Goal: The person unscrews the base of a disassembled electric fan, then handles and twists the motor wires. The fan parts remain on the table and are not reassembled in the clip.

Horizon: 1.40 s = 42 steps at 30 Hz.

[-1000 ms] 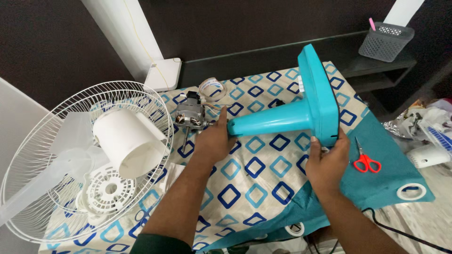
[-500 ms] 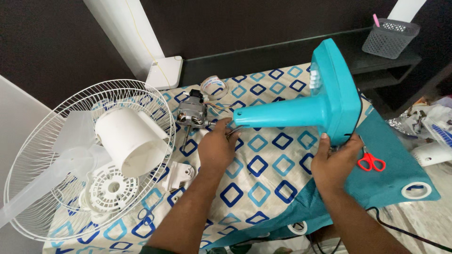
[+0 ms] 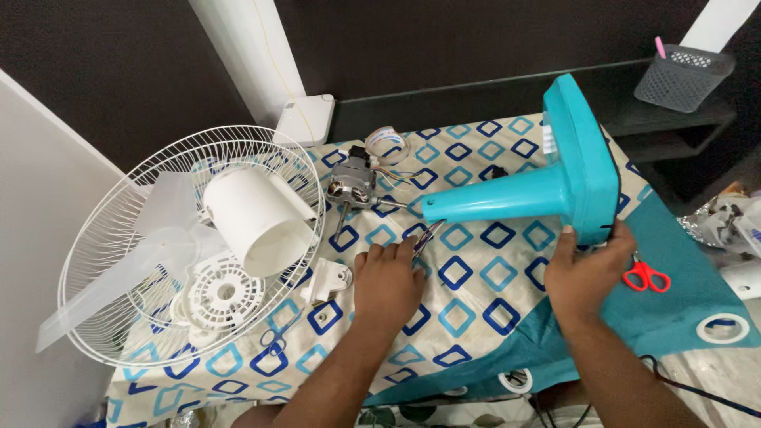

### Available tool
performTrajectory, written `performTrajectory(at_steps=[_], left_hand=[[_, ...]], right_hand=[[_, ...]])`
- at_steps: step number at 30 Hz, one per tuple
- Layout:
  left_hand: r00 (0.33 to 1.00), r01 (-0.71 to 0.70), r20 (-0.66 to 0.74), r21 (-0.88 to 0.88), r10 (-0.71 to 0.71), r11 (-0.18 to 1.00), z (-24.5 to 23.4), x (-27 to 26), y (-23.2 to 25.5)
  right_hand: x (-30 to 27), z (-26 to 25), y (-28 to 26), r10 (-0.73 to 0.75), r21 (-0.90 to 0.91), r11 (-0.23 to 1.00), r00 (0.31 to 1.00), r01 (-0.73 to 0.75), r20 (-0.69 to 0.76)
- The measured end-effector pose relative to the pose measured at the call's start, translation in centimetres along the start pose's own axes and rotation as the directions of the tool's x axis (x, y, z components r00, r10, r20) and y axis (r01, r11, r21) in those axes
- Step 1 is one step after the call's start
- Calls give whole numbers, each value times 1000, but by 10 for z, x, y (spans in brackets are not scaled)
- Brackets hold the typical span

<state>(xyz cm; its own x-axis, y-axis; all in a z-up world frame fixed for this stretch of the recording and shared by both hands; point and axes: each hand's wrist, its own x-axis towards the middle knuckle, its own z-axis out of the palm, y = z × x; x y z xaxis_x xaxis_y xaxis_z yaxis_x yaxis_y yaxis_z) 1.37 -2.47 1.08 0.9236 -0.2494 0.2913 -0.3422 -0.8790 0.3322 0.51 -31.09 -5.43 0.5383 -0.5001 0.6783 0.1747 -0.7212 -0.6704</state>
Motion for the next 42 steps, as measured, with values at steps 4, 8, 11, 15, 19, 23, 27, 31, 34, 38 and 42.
performTrajectory(at_steps=[4, 8, 11, 15, 19, 23, 27, 31, 34, 38, 42], left_hand=[[999, -22, -42, -71, 19, 997, -5, -21, -6], [973, -110, -212, -79, 91, 991, -7, -40, -16], [969, -98, -239, -123, 66, 988, -7, -48, -19], [968, -56, -249, -152, 16, 987, -6, -50, -18], [976, -92, -212, -152, 59, 984, -7, -48, -19], [982, -111, -174, -180, 79, 977, -7, -48, -20], [969, -161, -216, -184, 120, 970, -9, -49, -20], [977, -138, -189, -197, 101, 971, -11, -48, -20], [981, -130, -171, -205, 95, 970, -11, -47, -22], [982, -112, -172, -228, 73, 967, -9, -47, -21], [983, -102, -173, -213, 65, 972, -9, -47, -20]], right_hand=[[1, -1, 2, -149, -67, 987, 987, 145, -64], [-2, -6, -7, -243, -103, 966, 969, 238, -35], [-4, -16, -22, -394, -141, 910, 919, 389, -12], [-4, -16, -51, -610, -158, 769, 785, 619, 105], [-10, 2, -84, -582, 39, 788, 722, 615, 374], [-8, 28, -111, -651, 124, 702, 561, 701, 511], [-8, 53, -123, -678, 150, 612, 417, 777, 605], [-7, 67, -115, -528, 115, 667, 358, 737, 770], [-8, 68, -100, -499, 86, 677, 370, 731, 784], [-13, 65, -87, -509, 148, 790, 501, 595, 700], [-11, 61, -83, -437, 153, 863, 558, 482, 706]])
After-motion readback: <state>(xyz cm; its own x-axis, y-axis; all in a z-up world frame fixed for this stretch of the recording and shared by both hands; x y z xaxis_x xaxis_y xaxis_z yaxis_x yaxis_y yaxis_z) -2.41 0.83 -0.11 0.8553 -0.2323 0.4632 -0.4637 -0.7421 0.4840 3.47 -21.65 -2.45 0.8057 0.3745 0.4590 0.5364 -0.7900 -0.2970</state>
